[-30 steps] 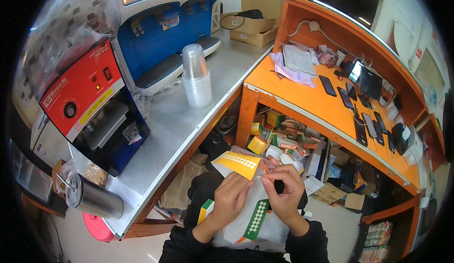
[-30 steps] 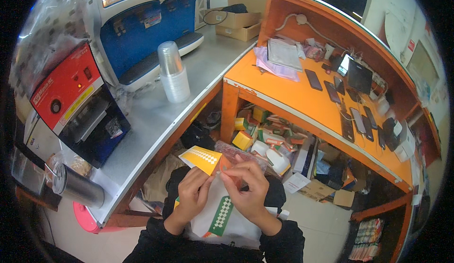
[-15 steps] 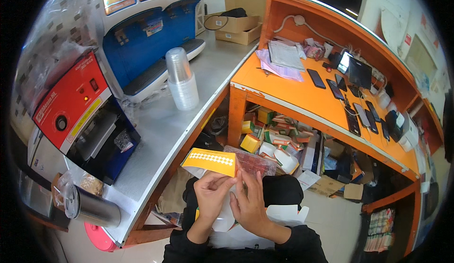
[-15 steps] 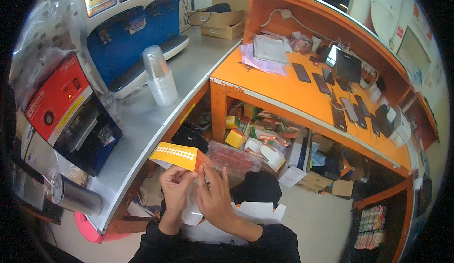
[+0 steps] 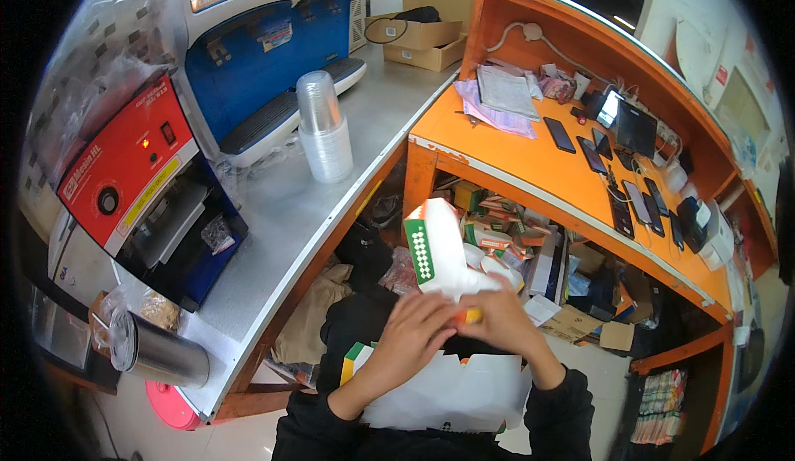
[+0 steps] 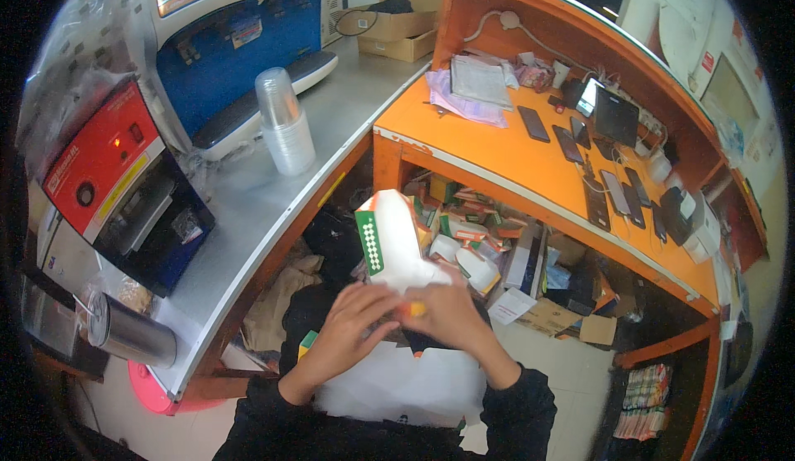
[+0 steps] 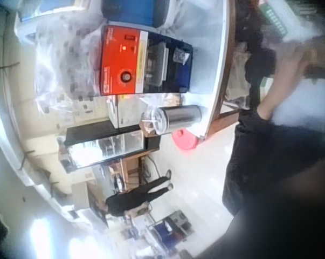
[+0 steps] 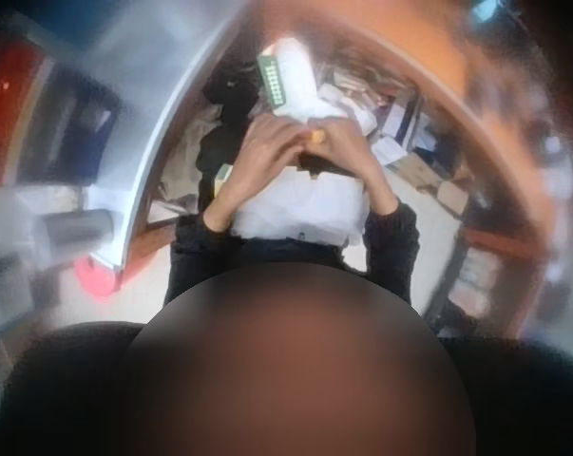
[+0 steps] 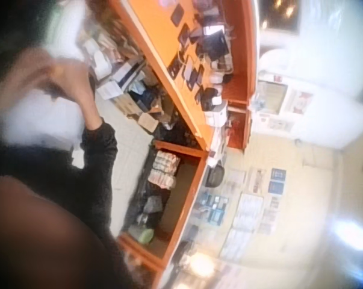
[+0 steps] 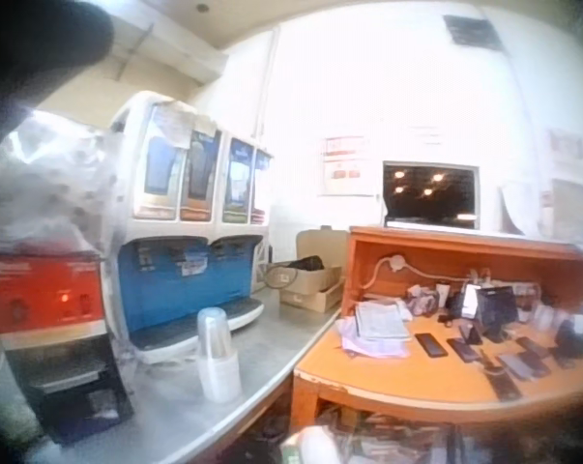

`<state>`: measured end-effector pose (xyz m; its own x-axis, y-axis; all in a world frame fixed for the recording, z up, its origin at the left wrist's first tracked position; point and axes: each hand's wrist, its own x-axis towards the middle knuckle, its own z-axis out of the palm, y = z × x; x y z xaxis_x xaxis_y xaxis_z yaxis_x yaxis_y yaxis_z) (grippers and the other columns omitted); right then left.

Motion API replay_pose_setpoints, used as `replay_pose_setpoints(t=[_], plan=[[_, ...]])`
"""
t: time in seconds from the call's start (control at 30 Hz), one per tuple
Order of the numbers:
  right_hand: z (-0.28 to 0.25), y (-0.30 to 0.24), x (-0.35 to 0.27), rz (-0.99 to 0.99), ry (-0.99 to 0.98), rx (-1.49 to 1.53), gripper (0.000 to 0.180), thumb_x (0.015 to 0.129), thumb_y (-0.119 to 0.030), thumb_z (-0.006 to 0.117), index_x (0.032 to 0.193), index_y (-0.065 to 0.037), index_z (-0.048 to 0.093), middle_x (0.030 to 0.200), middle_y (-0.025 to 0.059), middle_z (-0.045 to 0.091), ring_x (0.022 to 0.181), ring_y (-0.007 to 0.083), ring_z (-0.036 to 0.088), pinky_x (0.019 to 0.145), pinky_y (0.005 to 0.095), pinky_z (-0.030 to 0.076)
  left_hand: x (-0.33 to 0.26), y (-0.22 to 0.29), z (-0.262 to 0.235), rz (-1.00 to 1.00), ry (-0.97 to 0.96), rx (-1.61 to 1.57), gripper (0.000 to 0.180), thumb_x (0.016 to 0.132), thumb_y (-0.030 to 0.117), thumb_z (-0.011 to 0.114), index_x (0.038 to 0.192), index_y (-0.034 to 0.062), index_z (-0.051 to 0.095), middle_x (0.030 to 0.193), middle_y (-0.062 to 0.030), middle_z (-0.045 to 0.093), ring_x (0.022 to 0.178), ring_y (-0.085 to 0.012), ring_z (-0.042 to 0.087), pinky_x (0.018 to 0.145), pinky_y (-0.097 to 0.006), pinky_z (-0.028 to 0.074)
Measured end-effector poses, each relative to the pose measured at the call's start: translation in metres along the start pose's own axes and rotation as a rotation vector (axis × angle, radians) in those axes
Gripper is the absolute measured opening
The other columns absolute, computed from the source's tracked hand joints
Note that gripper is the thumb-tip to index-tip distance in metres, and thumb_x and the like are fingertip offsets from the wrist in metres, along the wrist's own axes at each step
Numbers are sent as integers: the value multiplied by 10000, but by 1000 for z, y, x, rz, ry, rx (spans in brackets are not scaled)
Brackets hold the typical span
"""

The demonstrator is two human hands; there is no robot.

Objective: The person assembles small printed cardboard food boxes by folding and interlocking tabs. They handle multiple boxes one at a time, folding flaps and securing edges, then place completed boxes into a pile on the floor.

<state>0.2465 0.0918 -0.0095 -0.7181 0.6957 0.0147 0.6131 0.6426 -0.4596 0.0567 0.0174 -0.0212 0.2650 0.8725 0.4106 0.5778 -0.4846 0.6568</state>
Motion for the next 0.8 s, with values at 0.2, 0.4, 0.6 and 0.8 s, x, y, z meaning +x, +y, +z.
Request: replay_pose_setpoints(t=[0.2, 0.4, 0.6, 0.8], plan=[[27, 86, 67, 220, 423, -594, 672, 715, -510, 655, 1205, -68, 530, 1143, 189, 556, 1111, 350, 469, 1041, 481, 206, -48, -26, -4, -247, -49, 320, 443, 790, 235, 662, 1200, 109, 551, 1258, -83, 504, 1291, -266, 344, 1067, -470, 196], [49, 23, 32, -165, 188, -95, 713, 775, -456, 616, 1302, -28, 397, 1289, 203, 444, 1269, 334, 351, 1056, 582, 137, -114, -35, -19, -402, 49, 230, 381, 770, 204, 683, 1124, 91, 600, 1354, -91, 431, 1308, -312, 309, 1042, -457, 259], [79, -50, -3, -241, -137, 128, 529, 822, -279, 599, 1257, -26, 436, 1234, 174, 508, 1196, 333, 445, 1037, 463, 291, -129, -36, -14, -405, 146, 158, 340, 774, 122, 663, 1105, 74, 603, 1244, -100, 527, 1210, -310, 433, 996, -428, 321], [63, -53, -15, -177, -129, 241, 183, 807, -133, 643, 975, -62, 625, 926, 107, 632, 835, 235, 611, 719, 331, 492, -119, -28, -18, -421, 235, 129, 311, 798, 97, 620, 1105, 57, 598, 1175, -127, 566, 1154, -309, 473, 971, -406, 348]])
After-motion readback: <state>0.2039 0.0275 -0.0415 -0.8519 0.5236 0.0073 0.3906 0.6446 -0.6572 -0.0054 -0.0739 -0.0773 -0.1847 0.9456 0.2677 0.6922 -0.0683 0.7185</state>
